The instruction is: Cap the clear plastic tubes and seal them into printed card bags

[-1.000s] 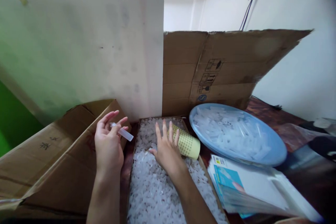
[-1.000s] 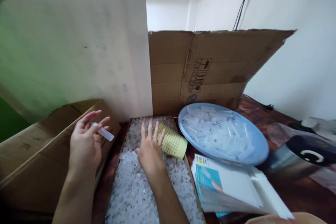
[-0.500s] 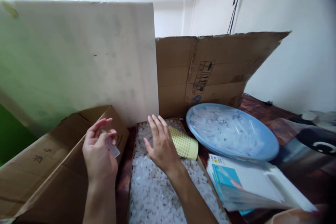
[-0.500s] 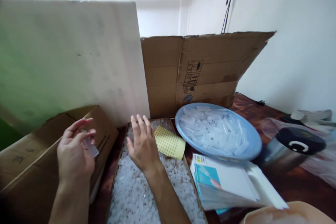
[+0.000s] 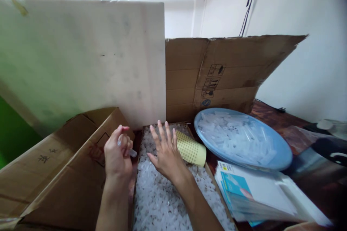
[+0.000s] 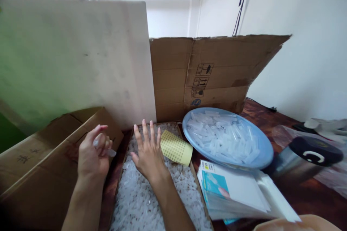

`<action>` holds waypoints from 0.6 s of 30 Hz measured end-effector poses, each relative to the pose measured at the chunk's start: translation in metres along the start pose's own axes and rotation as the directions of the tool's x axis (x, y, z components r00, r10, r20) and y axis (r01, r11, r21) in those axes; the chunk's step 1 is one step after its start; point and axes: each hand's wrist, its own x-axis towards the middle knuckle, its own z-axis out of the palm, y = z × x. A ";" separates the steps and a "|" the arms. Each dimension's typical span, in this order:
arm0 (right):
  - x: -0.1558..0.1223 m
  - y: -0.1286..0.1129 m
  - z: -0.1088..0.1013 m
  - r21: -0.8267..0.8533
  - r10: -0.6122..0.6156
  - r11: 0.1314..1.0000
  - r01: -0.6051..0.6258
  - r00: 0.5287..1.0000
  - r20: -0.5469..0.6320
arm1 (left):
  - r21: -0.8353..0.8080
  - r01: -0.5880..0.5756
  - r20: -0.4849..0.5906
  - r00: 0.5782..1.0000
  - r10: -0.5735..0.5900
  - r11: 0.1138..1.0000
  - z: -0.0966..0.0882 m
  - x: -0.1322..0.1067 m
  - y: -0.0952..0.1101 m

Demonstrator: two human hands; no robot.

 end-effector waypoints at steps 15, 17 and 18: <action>0.008 -0.013 -0.014 0.502 -0.121 0.859 0.102 0.993 0.006 | -0.357 0.235 0.004 0.968 -0.250 0.904 -0.010 0.014 -0.032; 0.008 -0.015 -0.015 0.512 -0.098 0.856 0.076 0.995 0.017 | -0.355 0.251 0.024 0.965 -0.260 0.900 -0.008 0.012 -0.033; 0.008 -0.015 -0.015 0.526 -0.091 0.848 0.070 0.996 0.015 | -0.356 0.260 0.040 0.964 -0.263 0.898 -0.007 0.010 -0.033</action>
